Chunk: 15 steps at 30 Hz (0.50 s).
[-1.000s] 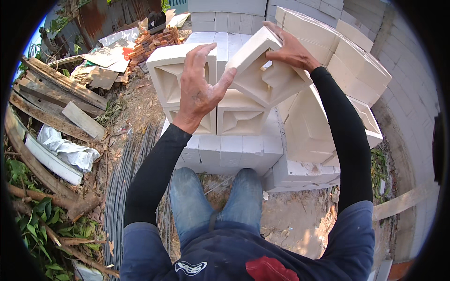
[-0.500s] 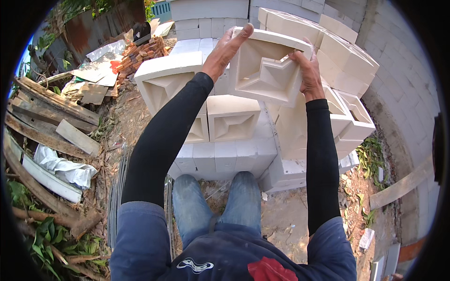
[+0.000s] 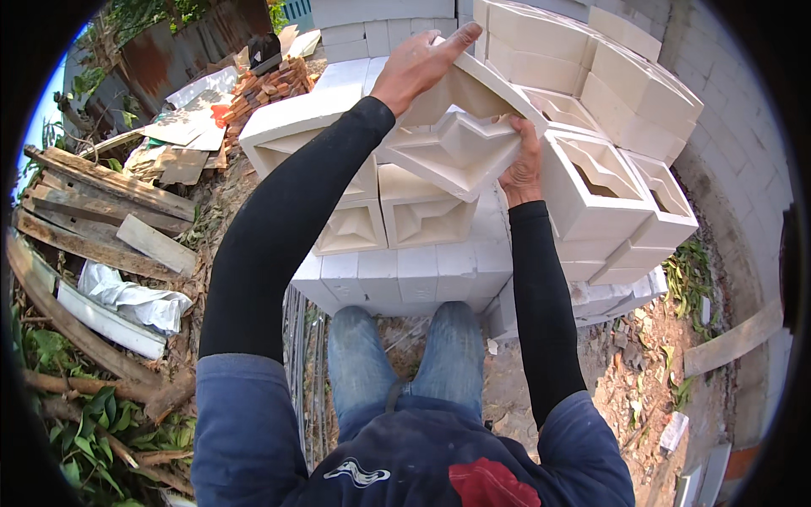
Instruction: The person picks up decorative concrete vent blocks from a large stack and moves them to form a new pile.
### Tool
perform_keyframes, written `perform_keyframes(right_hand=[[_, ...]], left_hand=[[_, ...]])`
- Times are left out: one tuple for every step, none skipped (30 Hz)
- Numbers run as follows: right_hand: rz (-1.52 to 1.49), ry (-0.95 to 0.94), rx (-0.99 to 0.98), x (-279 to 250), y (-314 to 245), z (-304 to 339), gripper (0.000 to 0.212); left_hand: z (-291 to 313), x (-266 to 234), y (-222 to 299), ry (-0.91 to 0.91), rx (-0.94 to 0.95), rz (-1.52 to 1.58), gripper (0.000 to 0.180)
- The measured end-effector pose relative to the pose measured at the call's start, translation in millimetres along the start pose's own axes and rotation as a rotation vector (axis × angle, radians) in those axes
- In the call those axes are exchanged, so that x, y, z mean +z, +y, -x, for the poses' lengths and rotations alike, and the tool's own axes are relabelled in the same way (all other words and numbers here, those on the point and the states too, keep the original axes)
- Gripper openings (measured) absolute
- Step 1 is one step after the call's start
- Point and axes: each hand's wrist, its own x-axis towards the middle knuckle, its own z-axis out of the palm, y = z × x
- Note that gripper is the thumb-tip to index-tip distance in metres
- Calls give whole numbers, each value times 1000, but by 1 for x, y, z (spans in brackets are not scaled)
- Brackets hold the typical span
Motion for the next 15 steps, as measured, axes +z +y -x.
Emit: perform_keyframes(right_hand=[[-38,15,7,-2,7,1,52],[-41,39,19,-4,13,3,49],[-44,63,31,-7,19,6,46],[-39,86,42,-10,22,9,43],[-42,117,44,-13,27,12,43],[-43,149,45,-16,32,15,43],[-51,172,52,-13,36,18,43],[7,203,33,-10,40,22,45],[65,233,14,-7,42,26,48],[126,268,-10,-9,45,29,51],[249,268,-3,-11,46,33,55],[371,267,4,-14,46,38,60],[491,261,13,-15,47,44,64],[553,190,8,-14,50,49,65],[611,116,2,-12,53,55,66]], left_hand=[[-1,0,6,-4,31,-45,110],[1,3,11,3,81,-100,100],[1,5,17,9,132,-155,93],[-1,6,22,-34,110,-178,97],[-3,8,26,-78,89,-200,103],[-4,12,31,-121,69,-222,110],[-10,16,25,-67,264,-326,108],[-17,22,17,-13,456,-432,105],[-23,26,9,-15,544,-478,104],[-26,33,9,-17,635,-513,102],[-30,37,10,-73,622,-488,102],[-30,43,10,-89,602,-492,95],[-33,47,2,-106,578,-506,89],[-37,47,-6,-117,555,-526,83],[-38,44,-18,-110,624,-668,63]])
